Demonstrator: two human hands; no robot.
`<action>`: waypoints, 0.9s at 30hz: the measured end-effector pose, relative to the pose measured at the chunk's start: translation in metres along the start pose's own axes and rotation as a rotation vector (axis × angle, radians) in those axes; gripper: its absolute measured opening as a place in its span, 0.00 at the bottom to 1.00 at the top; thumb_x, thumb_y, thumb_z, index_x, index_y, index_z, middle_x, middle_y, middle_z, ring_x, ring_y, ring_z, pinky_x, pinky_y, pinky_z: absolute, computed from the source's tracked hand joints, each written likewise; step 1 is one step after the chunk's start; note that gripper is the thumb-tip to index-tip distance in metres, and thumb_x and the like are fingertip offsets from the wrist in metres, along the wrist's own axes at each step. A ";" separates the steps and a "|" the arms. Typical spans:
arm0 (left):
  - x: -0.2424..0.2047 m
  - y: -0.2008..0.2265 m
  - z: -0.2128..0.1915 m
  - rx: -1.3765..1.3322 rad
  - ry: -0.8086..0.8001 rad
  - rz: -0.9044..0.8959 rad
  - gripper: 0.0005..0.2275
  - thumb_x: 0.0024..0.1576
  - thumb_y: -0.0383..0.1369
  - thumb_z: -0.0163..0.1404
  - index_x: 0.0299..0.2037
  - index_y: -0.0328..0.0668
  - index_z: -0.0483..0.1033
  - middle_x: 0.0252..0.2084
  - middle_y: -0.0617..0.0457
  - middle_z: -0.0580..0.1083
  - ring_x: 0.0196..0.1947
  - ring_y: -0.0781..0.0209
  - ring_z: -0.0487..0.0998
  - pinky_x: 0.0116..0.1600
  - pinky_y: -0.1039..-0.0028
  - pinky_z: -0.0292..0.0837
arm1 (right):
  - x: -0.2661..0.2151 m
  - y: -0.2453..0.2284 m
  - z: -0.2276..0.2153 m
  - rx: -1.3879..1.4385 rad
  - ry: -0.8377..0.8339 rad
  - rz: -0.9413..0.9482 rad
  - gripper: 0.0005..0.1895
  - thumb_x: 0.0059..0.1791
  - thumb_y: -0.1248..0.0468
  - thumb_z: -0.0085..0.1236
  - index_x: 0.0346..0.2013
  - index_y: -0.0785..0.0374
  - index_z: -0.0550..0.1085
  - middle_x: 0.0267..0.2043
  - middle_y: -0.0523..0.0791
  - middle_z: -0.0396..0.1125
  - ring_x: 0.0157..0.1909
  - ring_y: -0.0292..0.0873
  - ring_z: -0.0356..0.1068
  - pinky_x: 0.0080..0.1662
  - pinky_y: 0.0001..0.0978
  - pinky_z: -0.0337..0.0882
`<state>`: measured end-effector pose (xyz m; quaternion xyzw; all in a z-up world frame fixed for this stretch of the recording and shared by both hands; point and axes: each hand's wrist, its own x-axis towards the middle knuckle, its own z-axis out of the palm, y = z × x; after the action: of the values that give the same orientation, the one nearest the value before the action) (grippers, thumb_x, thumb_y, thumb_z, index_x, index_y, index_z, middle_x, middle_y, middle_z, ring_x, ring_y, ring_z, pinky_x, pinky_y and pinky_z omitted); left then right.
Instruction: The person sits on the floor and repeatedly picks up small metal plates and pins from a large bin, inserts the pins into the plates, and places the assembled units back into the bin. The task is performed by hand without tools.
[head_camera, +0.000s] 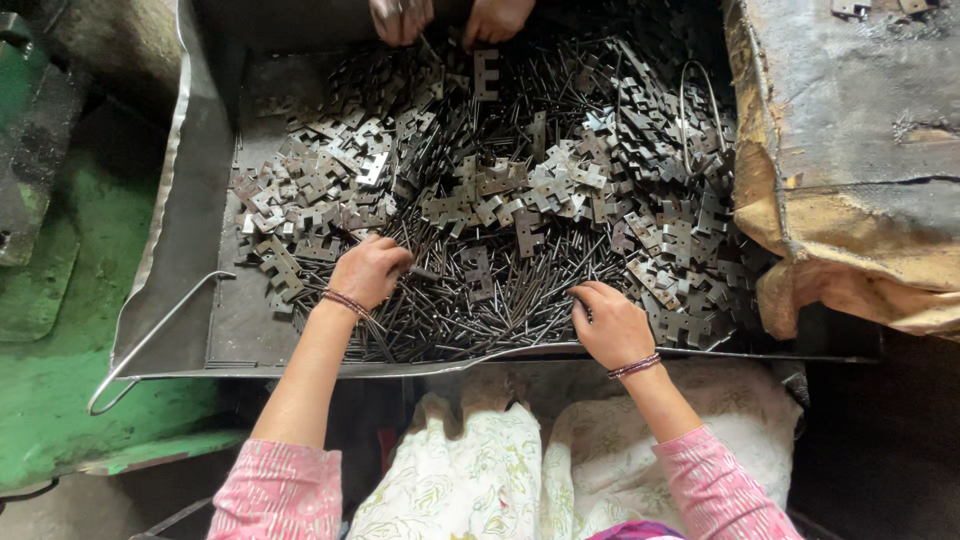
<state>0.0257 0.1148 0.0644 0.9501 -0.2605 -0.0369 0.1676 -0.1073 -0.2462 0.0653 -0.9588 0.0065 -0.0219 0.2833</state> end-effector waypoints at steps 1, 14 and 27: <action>0.000 -0.003 0.001 0.037 -0.010 0.014 0.05 0.55 0.28 0.56 0.38 0.51 0.82 0.39 0.55 0.78 0.45 0.52 0.76 0.51 0.64 0.76 | 0.001 0.000 -0.001 -0.004 0.015 -0.010 0.11 0.49 0.61 0.54 0.44 0.57 0.80 0.48 0.43 0.74 0.45 0.50 0.75 0.45 0.43 0.75; 0.013 0.047 0.044 0.376 -0.297 -0.302 0.23 0.45 0.44 0.62 0.46 0.37 0.75 0.46 0.43 0.75 0.51 0.45 0.74 0.50 0.56 0.75 | 0.002 -0.003 -0.003 -0.002 0.022 -0.019 0.11 0.49 0.61 0.55 0.43 0.57 0.80 0.45 0.44 0.75 0.44 0.50 0.75 0.44 0.43 0.76; 0.033 0.066 0.030 -0.115 0.187 -0.242 0.11 0.54 0.27 0.47 0.46 0.36 0.74 0.40 0.35 0.78 0.40 0.36 0.80 0.46 0.51 0.76 | 0.001 0.001 0.000 0.003 0.093 0.013 0.10 0.48 0.61 0.55 0.41 0.58 0.80 0.43 0.45 0.75 0.45 0.51 0.75 0.44 0.44 0.75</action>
<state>0.0174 0.0362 0.0590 0.9628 -0.1247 0.0169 0.2393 -0.1066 -0.2465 0.0648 -0.9563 0.0259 -0.0646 0.2841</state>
